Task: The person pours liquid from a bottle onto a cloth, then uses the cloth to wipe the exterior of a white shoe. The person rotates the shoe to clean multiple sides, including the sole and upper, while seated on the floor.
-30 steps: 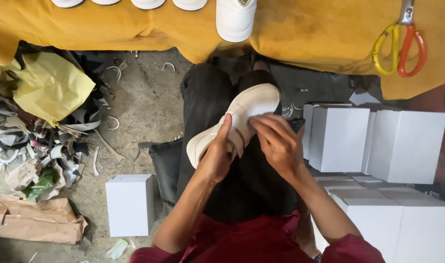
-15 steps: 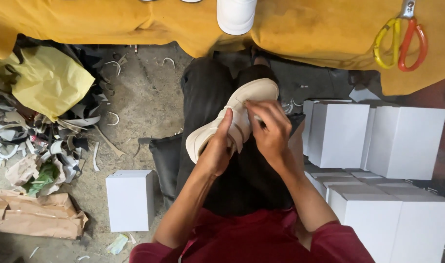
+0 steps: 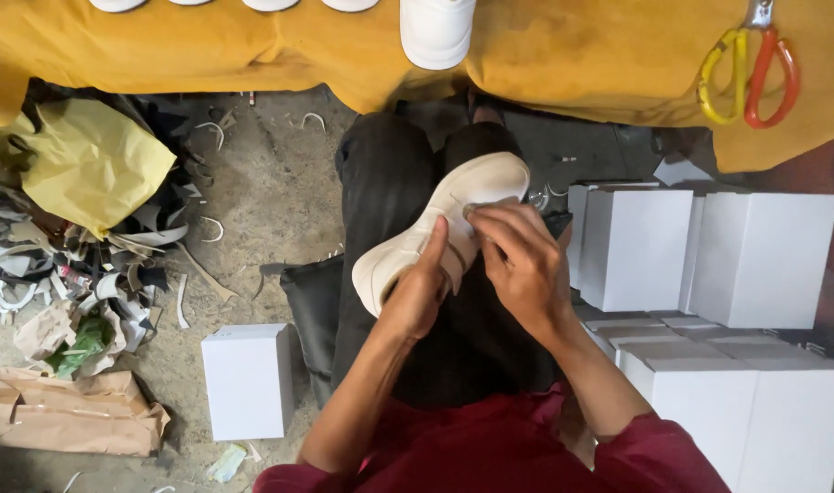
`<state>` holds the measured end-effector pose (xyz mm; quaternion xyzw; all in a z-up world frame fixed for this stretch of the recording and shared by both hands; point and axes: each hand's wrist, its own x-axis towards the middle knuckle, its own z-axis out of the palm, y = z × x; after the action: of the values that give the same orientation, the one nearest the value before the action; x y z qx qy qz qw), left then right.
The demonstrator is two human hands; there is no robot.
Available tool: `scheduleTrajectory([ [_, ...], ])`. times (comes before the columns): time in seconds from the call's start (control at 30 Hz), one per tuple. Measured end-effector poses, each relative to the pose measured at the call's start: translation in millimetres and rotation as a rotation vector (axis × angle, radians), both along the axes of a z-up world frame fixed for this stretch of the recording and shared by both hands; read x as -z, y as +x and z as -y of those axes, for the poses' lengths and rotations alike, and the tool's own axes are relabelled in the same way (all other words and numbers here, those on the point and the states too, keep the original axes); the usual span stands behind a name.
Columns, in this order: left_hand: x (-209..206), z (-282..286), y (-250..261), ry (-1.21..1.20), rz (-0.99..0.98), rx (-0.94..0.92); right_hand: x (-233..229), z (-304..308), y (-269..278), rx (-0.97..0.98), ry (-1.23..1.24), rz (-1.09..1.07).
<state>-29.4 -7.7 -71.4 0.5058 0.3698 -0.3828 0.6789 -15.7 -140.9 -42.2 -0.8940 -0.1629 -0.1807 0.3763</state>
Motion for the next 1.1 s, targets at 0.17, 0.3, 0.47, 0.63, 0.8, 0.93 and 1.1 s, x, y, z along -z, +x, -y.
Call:
scheduleTrajectory([
  [0.17, -19, 2, 7, -0.037, -0.002, -0.029, 1, -3, 2, 0.0, -0.011, -0.016],
  [0.3, -38, -4, 14, -0.057, -0.001, -0.039, 25, -3, -2, 0.039, 0.13, 0.036],
  [0.47, -56, -5, 30, -0.096, -0.005, -0.055, 17, -4, -1, 0.093, 0.099, -0.009],
  [0.63, -81, -5, 44, -0.128, 0.022, -0.079, 15, 17, -5, 0.115, 0.189, -0.18],
  [0.8, -91, 0, 42, -0.156, 0.054, -0.056, 20, 19, 22, 0.071, 0.158, -0.118],
  [0.93, -105, 2, 53, -0.139, 0.04, -0.087, 22, 12, 1, 0.074, 0.151, -0.084],
  [1.1, -89, 1, 41, -0.128, 0.016, -0.083, 26, 35, 3, 0.121, 0.207, -0.08],
])
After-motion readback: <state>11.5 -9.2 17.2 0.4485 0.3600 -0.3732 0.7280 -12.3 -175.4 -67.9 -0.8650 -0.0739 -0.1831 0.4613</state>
